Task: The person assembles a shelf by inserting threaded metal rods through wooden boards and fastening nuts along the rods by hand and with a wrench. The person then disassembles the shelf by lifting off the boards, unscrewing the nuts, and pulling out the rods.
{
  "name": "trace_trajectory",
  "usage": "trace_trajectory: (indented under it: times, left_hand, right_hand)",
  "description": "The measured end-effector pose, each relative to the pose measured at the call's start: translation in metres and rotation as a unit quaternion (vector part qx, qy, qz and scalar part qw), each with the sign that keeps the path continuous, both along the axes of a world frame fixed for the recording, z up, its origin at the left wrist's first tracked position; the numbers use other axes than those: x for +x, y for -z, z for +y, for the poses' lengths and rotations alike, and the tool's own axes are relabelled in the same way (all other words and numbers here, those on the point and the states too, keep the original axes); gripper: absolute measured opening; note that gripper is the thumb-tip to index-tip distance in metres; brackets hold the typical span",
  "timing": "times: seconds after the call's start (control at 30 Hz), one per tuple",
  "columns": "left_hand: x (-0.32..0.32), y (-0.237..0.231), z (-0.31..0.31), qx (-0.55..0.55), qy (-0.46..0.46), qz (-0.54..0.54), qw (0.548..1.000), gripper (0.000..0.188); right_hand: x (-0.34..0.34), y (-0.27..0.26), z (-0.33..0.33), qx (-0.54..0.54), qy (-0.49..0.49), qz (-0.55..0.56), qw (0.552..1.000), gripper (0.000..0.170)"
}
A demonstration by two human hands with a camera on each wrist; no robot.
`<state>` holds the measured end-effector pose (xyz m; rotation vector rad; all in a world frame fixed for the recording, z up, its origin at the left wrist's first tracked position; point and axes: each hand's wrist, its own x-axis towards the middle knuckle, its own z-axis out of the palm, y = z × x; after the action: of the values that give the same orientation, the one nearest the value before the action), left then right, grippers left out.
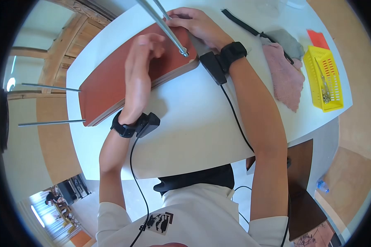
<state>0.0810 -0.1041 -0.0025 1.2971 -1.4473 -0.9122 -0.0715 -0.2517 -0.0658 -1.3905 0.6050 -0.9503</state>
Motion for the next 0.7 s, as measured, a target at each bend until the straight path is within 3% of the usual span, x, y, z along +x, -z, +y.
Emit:
trace_trajectory:
  times: [0.1,0.17,0.23,0.27,0.33,0.37,0.4,0.43,0.47,0.5,0.53,0.6,0.67,0.7]
  left_hand:
    - [-0.005,0.008,-0.004,-0.088,0.07,0.07,0.991,0.055]
    - [-0.001,-0.005,0.002,-0.086,0.095,0.06,0.99,0.055]
    - [0.004,-0.004,0.0,0.012,0.1,0.101,0.99,0.068]
    - [0.004,0.001,-0.002,-0.016,0.07,0.128,0.989,0.059]
    - [0.009,0.005,0.003,-0.089,0.025,0.032,0.995,0.036]
    - [-0.002,0.006,0.007,-0.048,0.09,0.281,0.954,0.024]
    - [-0.006,0.025,-0.001,-0.042,0.077,0.264,0.96,0.019]
    - [0.001,0.027,-0.003,-0.188,0.016,-0.024,0.982,0.019]
    - [0.001,0.003,0.008,-0.093,0.029,0.047,0.994,0.019]
    - [0.002,0.015,-0.002,-0.146,0.056,-0.001,0.988,0.02]
    - [0.005,0.012,0.003,-0.132,0.049,-0.019,0.99,0.023]
    - [0.01,-0.002,0.006,-0.041,0.032,0.125,0.991,0.028]
    - [0.012,-0.001,0.008,-0.082,-0.003,0.13,0.988,0.03]
    - [0.006,0.003,0.005,-0.114,-0.018,0.14,0.983,0.032]
  right_hand:
    - [0.0,-0.004,0.004,0.014,0.006,0.012,1.0,0.041]
    - [-0.001,-0.015,0.013,0.022,0.008,0.04,0.999,0.043]
    - [-0.004,-0.022,0.018,0.042,-0.021,0.044,0.998,0.043]
    - [-0.003,-0.021,0.017,0.04,-0.007,0.052,0.998,0.046]
    - [-0.004,-0.004,0.008,0.017,0.012,0.045,0.999,0.051]
    - [-0.004,0.009,0.0,0.001,0.014,0.026,1.0,0.051]
    - [-0.003,0.004,0.004,0.037,0.002,0.019,0.999,0.05]
    - [-0.004,-0.002,0.007,0.074,-0.013,0.014,0.997,0.049]
    - [-0.01,0.006,-0.007,0.006,0.009,0.046,0.999,0.049]
    - [-0.009,0.016,-0.019,-0.067,0.034,0.07,0.995,0.048]
    - [-0.01,0.015,-0.02,-0.056,0.042,0.082,0.994,0.047]
    - [0.001,-0.001,-0.005,-0.052,0.034,0.088,0.994,0.047]
    - [0.014,-0.021,0.019,0.057,0.044,0.067,0.995,0.047]
    - [0.014,-0.021,0.019,0.055,0.035,0.064,0.996,0.047]
